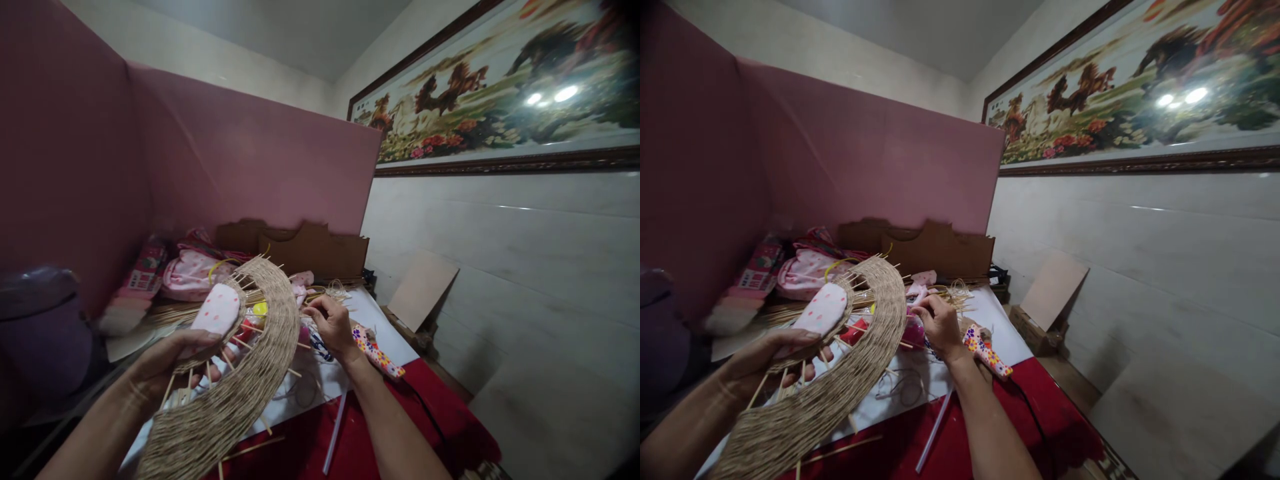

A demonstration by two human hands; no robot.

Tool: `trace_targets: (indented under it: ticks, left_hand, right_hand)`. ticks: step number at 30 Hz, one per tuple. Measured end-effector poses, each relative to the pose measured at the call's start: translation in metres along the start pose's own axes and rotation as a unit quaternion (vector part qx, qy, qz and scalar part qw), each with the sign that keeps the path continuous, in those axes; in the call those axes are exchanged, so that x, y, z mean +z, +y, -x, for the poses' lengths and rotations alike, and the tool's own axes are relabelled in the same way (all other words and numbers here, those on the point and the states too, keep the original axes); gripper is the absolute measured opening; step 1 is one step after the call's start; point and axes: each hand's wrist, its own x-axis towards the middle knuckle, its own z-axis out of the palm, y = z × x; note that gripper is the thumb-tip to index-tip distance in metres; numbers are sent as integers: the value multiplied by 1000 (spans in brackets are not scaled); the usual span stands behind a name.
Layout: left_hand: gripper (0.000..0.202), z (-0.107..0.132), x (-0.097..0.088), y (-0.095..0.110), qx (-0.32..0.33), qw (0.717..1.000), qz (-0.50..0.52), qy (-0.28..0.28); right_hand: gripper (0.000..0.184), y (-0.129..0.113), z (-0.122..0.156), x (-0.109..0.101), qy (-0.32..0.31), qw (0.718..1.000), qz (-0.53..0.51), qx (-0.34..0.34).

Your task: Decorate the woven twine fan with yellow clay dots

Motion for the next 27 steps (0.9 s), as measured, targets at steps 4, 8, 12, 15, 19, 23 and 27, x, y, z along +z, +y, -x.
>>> trace_targets:
  ticks: [4, 8, 12, 15, 19, 23, 27]
  left_hand:
    - [21, 0, 0, -3, -5, 1000, -17, -9]
    - [23, -1, 2, -4, -14, 999, -40, -7]
    - [29, -3, 0, -5, -26, 998, -58, -27]
    - [28, -4, -3, -7, -21, 997, -62, -39]
    - [24, -3, -3, -8, -18, 998, -47, -37]
    - [21, -3, -3, -7, -32, 997, -48, -57]
    - [20, -5, -4, -9, -48, 996, -37, -71]
  right_hand:
    - [15, 0, 0, -2, 7, 1000, 12, 7]
    - [12, -1, 1, 0, -5, 1000, 5, -1]
    - [13, -1, 1, -1, -21, 1000, -2, -11]
    - [15, -1, -1, -5, -27, 999, -1, -30]
    - [20, -1, -4, -12, -30, 998, 43, -47]
    - [25, 0, -6, -15, -51, 994, 84, -42]
    - [27, 5, -6, -16, -75, 996, 52, -12]
